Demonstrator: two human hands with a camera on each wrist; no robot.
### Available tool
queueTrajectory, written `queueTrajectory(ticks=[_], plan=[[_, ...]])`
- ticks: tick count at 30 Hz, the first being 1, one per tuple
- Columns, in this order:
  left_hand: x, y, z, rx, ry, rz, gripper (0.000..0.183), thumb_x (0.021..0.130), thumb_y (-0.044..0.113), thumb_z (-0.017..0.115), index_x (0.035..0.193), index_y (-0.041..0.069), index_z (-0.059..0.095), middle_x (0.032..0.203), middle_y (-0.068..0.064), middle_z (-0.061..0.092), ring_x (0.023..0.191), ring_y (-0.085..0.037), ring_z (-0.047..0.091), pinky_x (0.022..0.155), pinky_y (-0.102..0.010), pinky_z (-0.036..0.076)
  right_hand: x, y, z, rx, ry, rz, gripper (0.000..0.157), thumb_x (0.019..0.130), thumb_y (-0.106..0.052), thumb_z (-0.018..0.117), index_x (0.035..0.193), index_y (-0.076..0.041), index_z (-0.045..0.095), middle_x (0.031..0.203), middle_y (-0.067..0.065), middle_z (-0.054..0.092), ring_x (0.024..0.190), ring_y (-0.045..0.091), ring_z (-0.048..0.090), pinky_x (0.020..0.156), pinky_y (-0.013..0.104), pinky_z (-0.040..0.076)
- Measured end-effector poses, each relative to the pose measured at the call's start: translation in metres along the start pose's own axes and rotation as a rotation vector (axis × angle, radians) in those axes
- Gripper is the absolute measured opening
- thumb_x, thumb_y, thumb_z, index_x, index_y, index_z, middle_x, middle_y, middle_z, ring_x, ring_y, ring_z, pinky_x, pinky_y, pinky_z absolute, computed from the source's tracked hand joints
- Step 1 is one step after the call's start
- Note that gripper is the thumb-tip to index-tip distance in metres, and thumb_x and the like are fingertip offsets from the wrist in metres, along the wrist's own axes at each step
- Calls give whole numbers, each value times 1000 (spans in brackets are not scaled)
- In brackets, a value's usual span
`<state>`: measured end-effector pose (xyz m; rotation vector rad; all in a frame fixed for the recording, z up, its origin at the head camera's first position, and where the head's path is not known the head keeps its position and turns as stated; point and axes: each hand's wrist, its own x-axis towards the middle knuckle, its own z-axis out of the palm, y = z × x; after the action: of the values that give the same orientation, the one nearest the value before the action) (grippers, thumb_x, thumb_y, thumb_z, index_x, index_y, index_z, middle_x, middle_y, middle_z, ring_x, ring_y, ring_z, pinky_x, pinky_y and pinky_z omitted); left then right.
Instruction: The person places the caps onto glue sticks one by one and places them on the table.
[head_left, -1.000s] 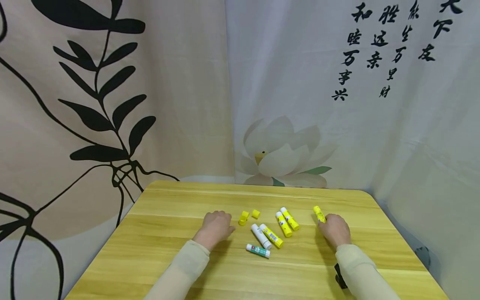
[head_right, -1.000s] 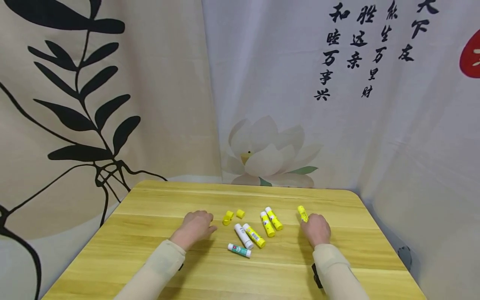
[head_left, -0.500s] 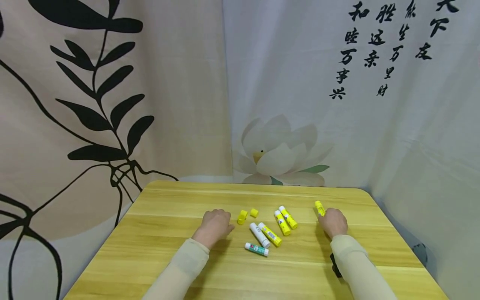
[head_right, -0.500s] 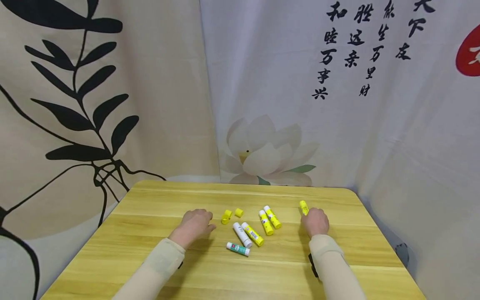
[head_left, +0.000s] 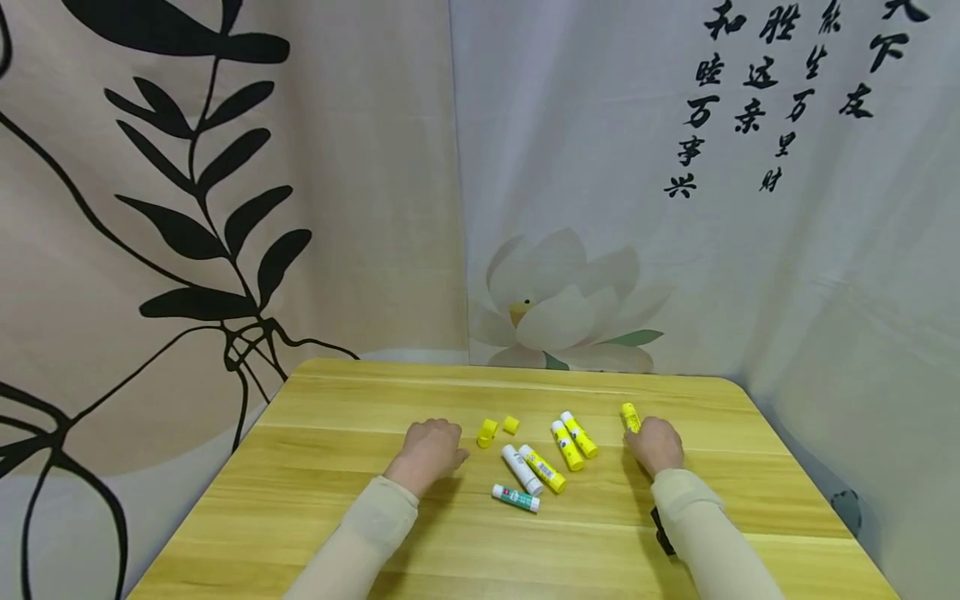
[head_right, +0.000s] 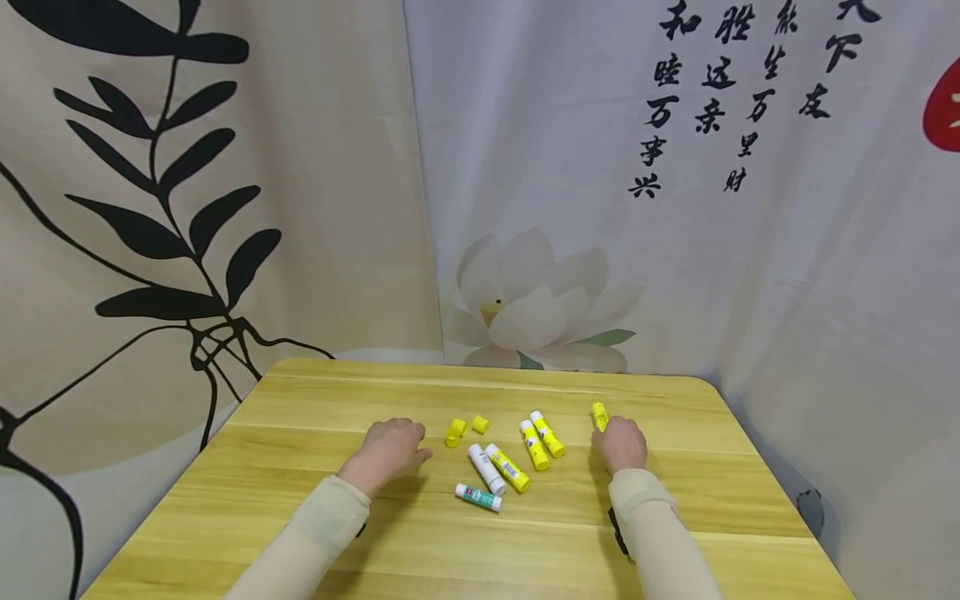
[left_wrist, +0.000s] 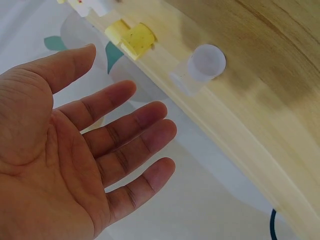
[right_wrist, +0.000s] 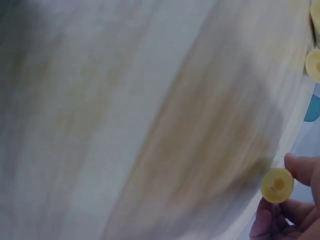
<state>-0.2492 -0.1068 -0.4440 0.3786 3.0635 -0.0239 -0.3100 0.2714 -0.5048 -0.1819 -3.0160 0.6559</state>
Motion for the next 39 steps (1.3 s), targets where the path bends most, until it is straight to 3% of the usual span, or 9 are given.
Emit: queueTrajectory(ticks=[18,27,39], plan=[[0,-1,3,-5,-13,-14,35,94,42,67,105,9,69,92,-7,66,87,-24,63,79,-44,55,-1,-7,7,-55,-34,-9,34,94,-26,64,82,6,60,69,11,55,64,25,52,60,40,47],[-1,-1,2,20,1,-9,36,93,43,67,105,9,70,88,-6,65,84,-23,63,77,-43,56,-8,-12,6,-21,0,-50,35,94,-25,66,72,-1,52,62,8,47,57,22,46,51,32,39],[-3,-1,1,-2,-13,-10,36,94,43,66,107,9,69,94,-7,66,87,-24,64,77,-43,55,-12,-12,6,-14,-8,-49,37,94,-26,65,70,-3,50,62,7,45,57,21,45,51,31,37]])
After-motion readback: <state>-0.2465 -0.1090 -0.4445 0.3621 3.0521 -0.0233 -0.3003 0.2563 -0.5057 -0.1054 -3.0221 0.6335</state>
